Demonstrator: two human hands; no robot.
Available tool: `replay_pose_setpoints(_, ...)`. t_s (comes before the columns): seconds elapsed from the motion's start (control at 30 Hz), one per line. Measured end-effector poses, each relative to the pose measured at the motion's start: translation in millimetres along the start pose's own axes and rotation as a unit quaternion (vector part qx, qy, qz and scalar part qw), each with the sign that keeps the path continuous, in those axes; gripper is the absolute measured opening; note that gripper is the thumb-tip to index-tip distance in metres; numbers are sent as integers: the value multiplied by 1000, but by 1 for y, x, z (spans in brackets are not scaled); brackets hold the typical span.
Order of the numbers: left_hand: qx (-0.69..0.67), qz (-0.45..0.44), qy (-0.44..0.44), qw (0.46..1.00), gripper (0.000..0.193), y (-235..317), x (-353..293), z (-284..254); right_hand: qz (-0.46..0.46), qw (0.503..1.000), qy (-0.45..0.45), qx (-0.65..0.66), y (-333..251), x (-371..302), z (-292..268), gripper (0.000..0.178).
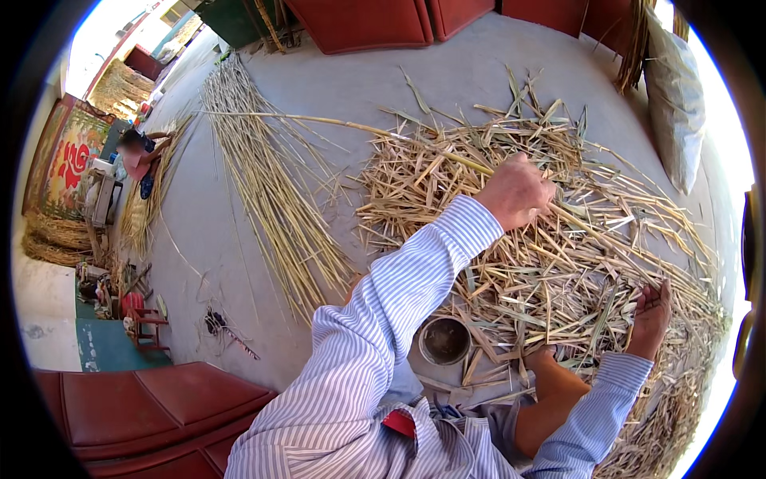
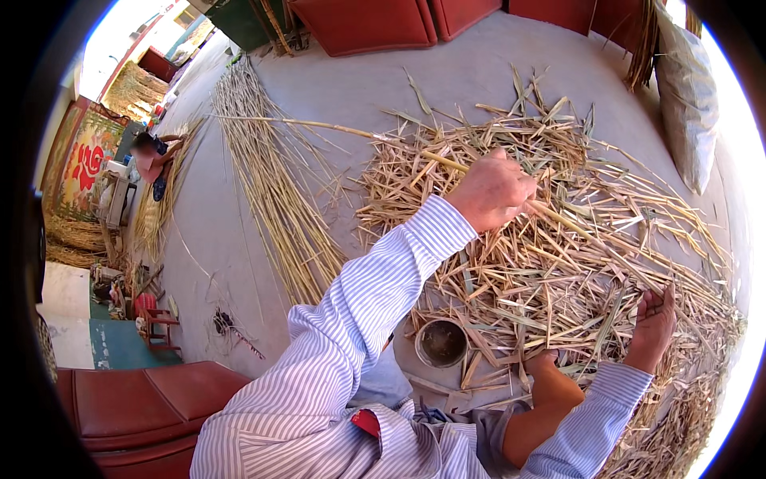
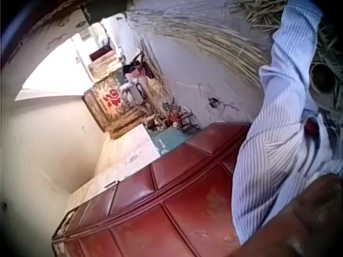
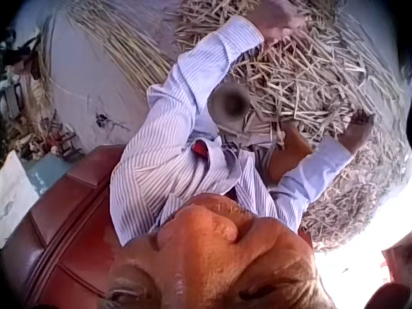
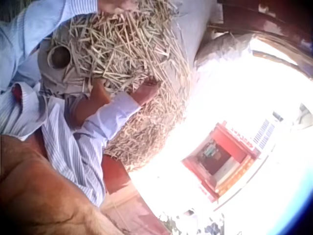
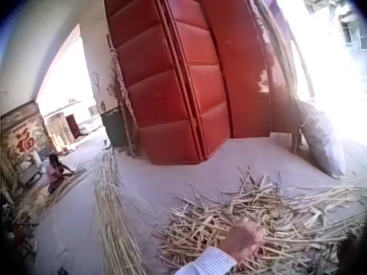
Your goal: The person sits on the floor and repeatedly strips dried plant stalks by hand, separating the fibrous strands from the main stem. The separated fibers are dropped onto a growing pile on the floor.
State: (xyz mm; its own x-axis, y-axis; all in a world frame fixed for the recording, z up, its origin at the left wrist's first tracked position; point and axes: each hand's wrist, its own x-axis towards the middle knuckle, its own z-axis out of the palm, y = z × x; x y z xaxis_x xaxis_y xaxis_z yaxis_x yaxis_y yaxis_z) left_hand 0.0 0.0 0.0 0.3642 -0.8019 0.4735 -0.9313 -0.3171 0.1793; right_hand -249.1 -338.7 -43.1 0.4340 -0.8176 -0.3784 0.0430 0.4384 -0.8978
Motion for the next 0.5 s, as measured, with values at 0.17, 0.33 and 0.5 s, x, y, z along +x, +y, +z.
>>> replay_pose_setpoints(0.17,4,-129,-52,990,16,-36,-17,-3,-16,997,-71,-21,-2,-9,8,31)
replay_pose_setpoints(0.33,65,-44,-74,994,38,-44,-22,-35,-32,978,-197,63,43,-77,125,21)
replay_pose_setpoints(0.5,-159,-24,-21,987,29,29,15,-1,-12,959,-271,76,37,-117,137,23)
